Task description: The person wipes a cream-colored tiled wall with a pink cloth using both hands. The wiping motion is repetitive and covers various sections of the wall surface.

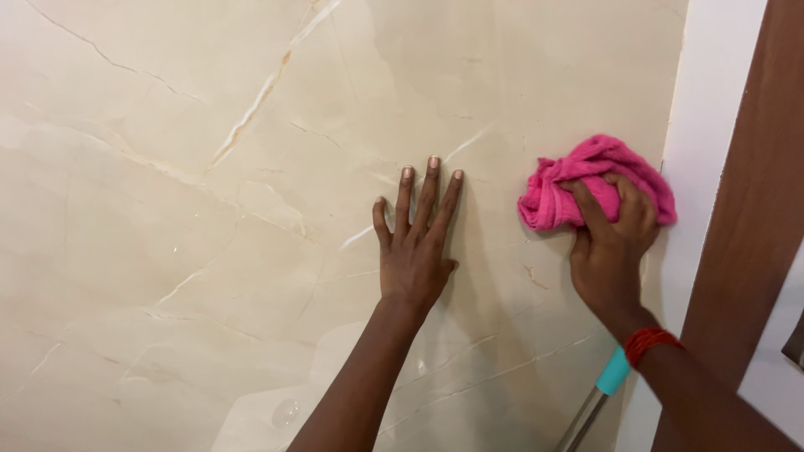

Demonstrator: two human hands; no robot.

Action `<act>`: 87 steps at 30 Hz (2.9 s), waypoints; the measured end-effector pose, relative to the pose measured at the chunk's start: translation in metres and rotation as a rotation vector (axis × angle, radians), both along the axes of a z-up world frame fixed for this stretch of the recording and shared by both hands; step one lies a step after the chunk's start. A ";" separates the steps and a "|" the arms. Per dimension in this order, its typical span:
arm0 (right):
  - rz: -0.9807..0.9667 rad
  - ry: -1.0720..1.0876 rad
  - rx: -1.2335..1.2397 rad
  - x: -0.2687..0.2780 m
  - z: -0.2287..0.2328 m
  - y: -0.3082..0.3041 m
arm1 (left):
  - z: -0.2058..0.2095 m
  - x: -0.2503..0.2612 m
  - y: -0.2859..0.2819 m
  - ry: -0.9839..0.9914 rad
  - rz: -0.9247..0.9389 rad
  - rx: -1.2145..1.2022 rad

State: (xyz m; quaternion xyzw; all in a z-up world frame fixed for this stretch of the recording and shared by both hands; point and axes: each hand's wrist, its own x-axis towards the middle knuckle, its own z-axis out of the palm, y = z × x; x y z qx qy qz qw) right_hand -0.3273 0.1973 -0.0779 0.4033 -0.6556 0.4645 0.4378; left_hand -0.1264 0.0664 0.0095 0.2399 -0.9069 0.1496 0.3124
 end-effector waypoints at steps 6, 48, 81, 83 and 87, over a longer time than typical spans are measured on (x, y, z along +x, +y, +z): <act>0.019 -0.131 -0.113 0.021 -0.024 -0.017 | -0.003 -0.001 -0.001 0.020 -0.012 -0.024; 0.453 -0.389 -0.043 0.255 -0.007 -0.164 | -0.135 0.100 -0.092 1.406 -0.323 2.038; 0.509 0.118 0.067 0.493 0.050 -0.383 | -0.089 0.354 -0.266 1.921 -0.218 1.438; 0.496 0.145 0.083 0.507 0.055 -0.398 | -0.088 0.369 -0.275 1.903 -0.222 1.388; 0.446 0.229 0.128 0.531 0.060 -0.424 | -0.086 0.393 -0.289 1.864 -0.226 1.352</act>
